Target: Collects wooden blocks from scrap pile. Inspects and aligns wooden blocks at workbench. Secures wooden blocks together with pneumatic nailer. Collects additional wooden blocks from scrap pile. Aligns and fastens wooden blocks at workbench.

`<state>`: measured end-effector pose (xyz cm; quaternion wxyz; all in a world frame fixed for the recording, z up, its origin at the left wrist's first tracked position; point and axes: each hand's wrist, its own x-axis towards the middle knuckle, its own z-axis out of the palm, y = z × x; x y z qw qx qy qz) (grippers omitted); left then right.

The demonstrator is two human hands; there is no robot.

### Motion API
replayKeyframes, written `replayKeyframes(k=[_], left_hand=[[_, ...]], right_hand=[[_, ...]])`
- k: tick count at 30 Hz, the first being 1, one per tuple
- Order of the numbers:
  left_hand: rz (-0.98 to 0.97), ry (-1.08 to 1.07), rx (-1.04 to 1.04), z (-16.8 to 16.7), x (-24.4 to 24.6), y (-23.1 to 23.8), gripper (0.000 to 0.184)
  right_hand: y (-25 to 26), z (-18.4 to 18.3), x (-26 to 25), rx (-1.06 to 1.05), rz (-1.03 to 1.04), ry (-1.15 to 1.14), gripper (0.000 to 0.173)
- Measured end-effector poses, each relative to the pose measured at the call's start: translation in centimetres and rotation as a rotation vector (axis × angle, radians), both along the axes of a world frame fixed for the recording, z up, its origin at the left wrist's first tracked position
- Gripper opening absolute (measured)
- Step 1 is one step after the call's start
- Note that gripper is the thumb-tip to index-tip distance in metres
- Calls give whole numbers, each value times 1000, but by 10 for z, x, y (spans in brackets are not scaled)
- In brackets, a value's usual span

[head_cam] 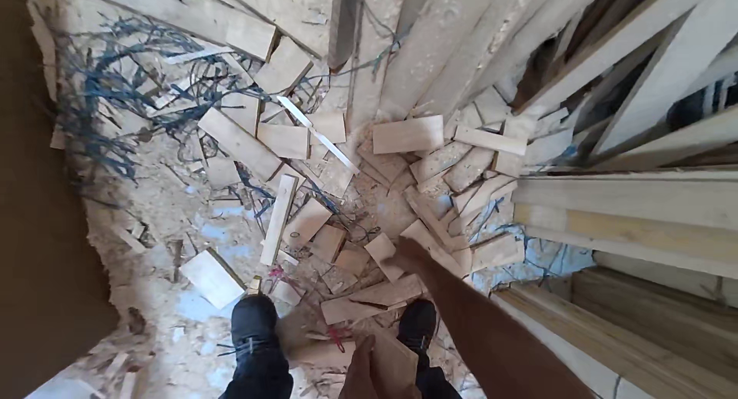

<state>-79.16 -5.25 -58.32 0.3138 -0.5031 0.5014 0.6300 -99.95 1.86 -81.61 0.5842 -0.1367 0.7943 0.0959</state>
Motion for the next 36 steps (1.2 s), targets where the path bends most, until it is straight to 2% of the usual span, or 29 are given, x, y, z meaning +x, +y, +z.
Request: replayKeyframes(k=[2,4,6,8,10,12,14,16,18,19,20,21,22,23,25,26,27,28,30,32,36], left_hand=[[32,-65,12,-6,3,-2,93],[120,-63,21,-11,7,-4,93],[227,-33,38,-13,12,-5,91],[259,-28,61,-14,15,-9,88],[264,-23,76,-17,17,-16,80],[348,-8,86,-18,20,-22,67],[593,75,139,-25,24,-28,56],[918,187,267,-31,29,-37,67],[1148,273,378,-32,34,-50,91],[1282,278,403,-30,36,-54,87],[1389,257,392,-28,38,-57,74],[1420,214,333,-27,40,-57,56],[1410,164,265,-29,43,-56,43],[1381,138,207,-31,46,-56,39],[1330,165,138,-33,50,-57,48],[1328,198,134,-32,51,-58,60],[1338,217,141,-30,51,-59,71],[1319,209,132,-26,48,-59,74],[1240,166,95,-21,44,-56,70],[1176,132,113,-19,43,-55,64],[1181,113,187,-19,48,-51,58]], right_hand=[[-23,10,-38,-143,-217,216,75],[-54,16,-88,-312,-554,453,77],[-81,12,-136,-478,-877,551,80],[-102,10,-170,-533,-962,551,66],[-112,14,-181,-503,-901,509,50],[-110,37,-157,-562,-796,439,41],[-95,85,-103,-639,-562,404,37],[-63,149,-25,-665,-316,337,34],[-20,196,63,-757,-167,169,29],[-1,208,100,-879,-107,86,21],[14,211,128,-993,-37,17,13],[21,208,144,-1025,30,-36,12],[24,202,149,-955,97,-76,21],[21,191,145,-805,153,-93,37],[14,144,126,-399,176,-73,58],[16,111,115,-257,128,-11,63],[21,77,105,-180,65,86,69],[28,44,95,-133,11,195,74],[38,-8,83,-27,-11,358,90],[41,-37,81,-7,41,414,104],[45,-50,82,34,84,434,114]])
